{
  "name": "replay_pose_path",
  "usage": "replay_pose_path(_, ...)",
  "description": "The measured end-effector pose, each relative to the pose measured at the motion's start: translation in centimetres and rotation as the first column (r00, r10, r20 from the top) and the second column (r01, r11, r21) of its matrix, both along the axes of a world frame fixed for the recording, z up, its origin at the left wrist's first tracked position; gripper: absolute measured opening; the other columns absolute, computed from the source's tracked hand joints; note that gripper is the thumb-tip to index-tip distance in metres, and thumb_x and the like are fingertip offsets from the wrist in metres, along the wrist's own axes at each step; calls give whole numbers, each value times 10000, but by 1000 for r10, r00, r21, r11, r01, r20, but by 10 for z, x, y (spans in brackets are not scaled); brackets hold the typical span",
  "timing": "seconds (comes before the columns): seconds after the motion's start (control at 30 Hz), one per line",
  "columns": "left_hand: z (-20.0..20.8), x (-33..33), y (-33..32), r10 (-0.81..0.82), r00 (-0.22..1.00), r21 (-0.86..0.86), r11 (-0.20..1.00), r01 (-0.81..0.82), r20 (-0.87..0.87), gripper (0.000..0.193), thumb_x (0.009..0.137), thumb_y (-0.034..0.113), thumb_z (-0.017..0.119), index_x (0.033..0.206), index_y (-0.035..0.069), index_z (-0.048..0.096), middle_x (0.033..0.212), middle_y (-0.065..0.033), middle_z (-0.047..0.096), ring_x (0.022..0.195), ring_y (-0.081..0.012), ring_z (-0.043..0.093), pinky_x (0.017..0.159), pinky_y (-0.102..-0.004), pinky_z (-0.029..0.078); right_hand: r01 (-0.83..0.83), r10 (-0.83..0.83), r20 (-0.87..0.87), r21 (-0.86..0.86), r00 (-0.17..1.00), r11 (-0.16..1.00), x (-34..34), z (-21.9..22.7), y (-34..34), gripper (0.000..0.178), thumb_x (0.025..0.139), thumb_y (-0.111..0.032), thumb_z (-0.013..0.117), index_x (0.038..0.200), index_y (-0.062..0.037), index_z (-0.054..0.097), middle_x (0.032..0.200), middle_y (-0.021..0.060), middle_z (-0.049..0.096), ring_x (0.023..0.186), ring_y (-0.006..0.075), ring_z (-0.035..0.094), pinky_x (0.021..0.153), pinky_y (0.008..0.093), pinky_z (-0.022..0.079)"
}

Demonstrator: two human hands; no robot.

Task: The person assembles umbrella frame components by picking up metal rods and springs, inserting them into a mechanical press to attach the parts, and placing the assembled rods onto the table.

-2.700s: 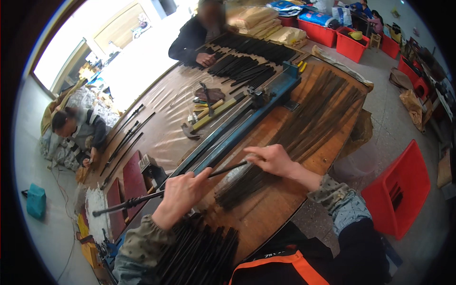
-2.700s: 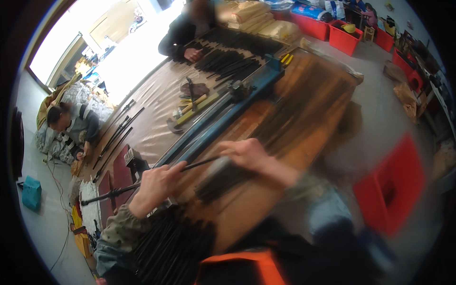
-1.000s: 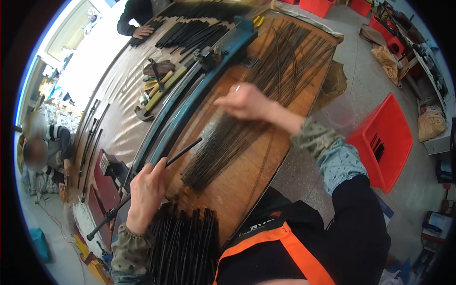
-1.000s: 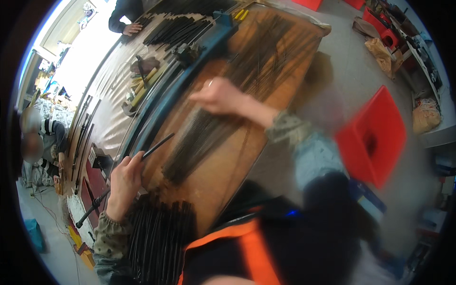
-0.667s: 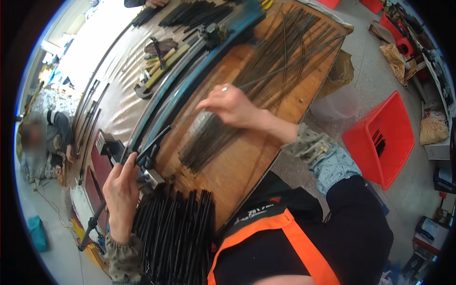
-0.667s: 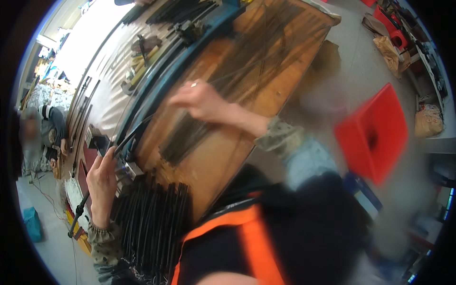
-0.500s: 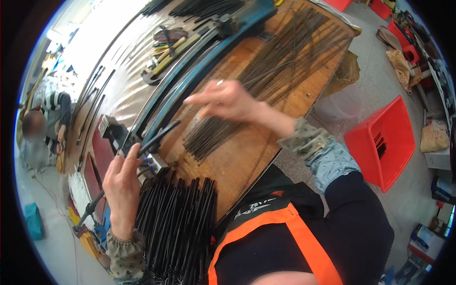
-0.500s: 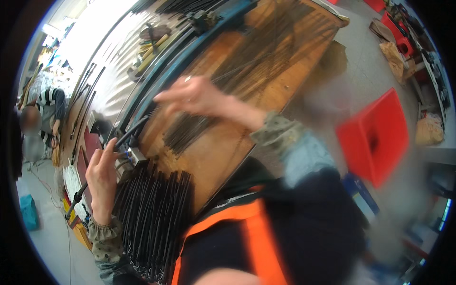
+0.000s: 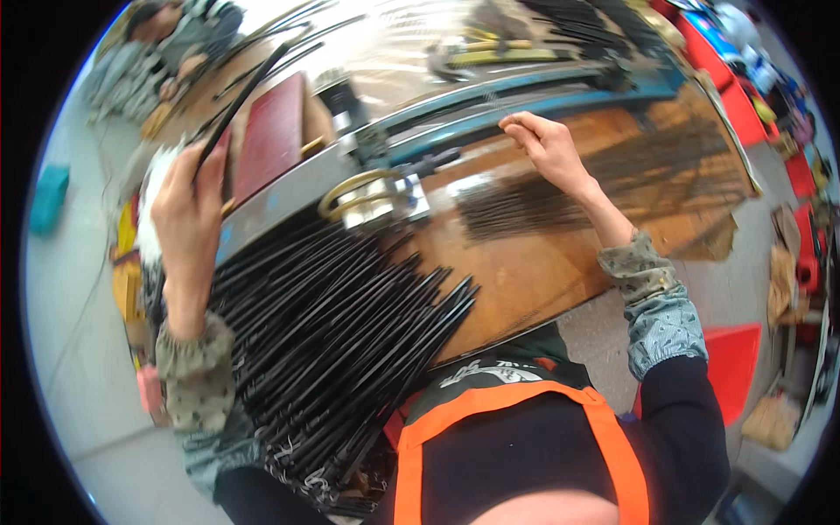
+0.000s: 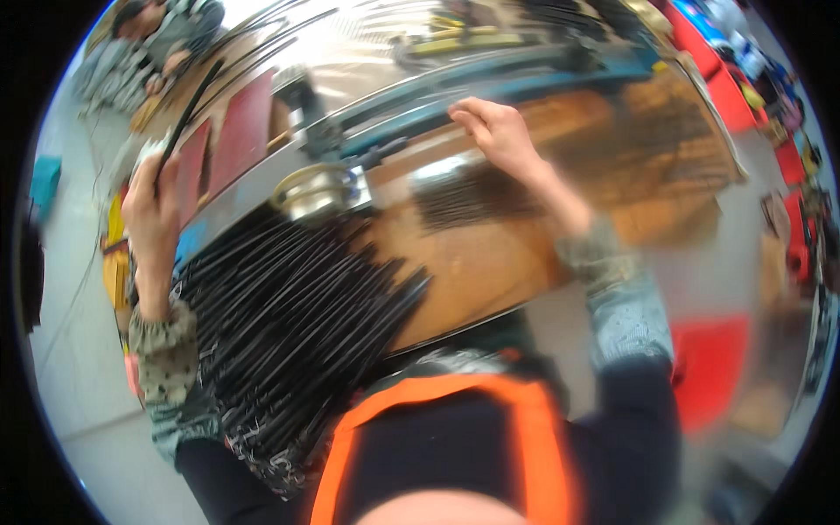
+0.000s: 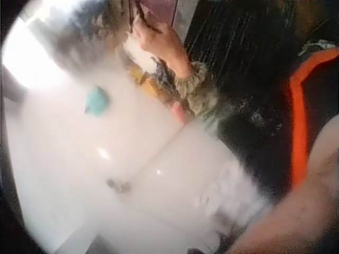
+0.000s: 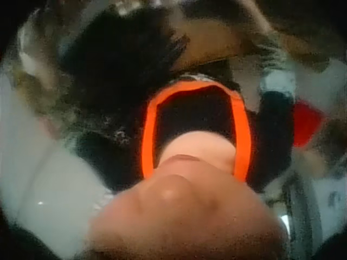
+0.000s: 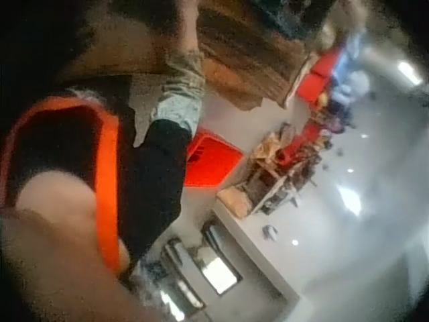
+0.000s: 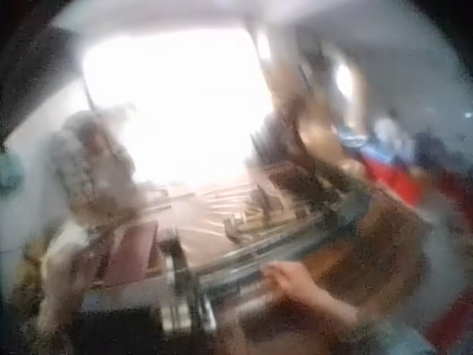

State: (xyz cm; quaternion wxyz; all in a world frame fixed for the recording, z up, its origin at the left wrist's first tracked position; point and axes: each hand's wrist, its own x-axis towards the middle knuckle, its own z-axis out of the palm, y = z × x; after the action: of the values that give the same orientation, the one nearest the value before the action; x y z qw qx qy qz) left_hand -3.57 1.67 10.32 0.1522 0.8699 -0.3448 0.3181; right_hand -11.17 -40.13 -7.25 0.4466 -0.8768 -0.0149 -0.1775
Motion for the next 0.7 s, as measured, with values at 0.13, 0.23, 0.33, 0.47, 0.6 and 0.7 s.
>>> replay_pose_path(0.13,-3,-17,17,98,993,-99,989,-105,-72,183,940,111,654,1067,-21,670,843,-184,674,680,-259,626,632,-343,482,-345,336,110,73,935,936,67,51,100,222,967,-200,632,1102,-44,715,811,51,692,692,90,589,643,257,489)
replay_pose_path(0.23,-2,-33,48,161,979,-86,981,-172,-122,190,938,103,657,1068,-35,665,859,-184,680,700,-257,637,647,-342,490,-415,451,330,-176,829,893,108,61,147,186,925,-208,677,1002,-61,758,786,70,699,701,122,613,651,285,502)
replay_pose_path(0.33,-13,-46,85,211,963,-85,970,-228,-169,199,940,100,656,1074,-48,659,879,-190,680,727,-260,645,663,-340,493,-406,490,358,-288,795,868,132,52,160,180,889,-237,711,934,-76,779,778,67,700,739,171,646,686,306,505)
replay_pose_path(0.47,-31,-57,115,262,932,-95,951,-293,-250,208,946,98,651,1087,-55,657,891,-190,672,737,-266,638,675,-336,494,-380,493,255,-385,832,841,140,50,172,228,873,-328,706,909,-119,788,813,82,700,861,221,649,819,374,494)
replay_pose_path(0.6,-40,-52,115,256,923,-118,947,-300,-289,202,945,94,651,1082,-54,660,876,-183,667,720,-265,627,665,-336,494,-479,572,0,-545,820,688,143,65,190,226,892,-356,669,927,-165,785,852,88,705,943,233,626,950,423,409)
replay_pose_path(0.7,-48,-39,113,204,958,-144,961,-235,-202,203,939,105,660,1081,-39,666,845,-177,653,690,-266,612,639,-339,483,-482,623,-76,-708,779,516,143,62,195,167,902,-286,652,921,-170,771,837,77,699,869,225,626,981,454,354)
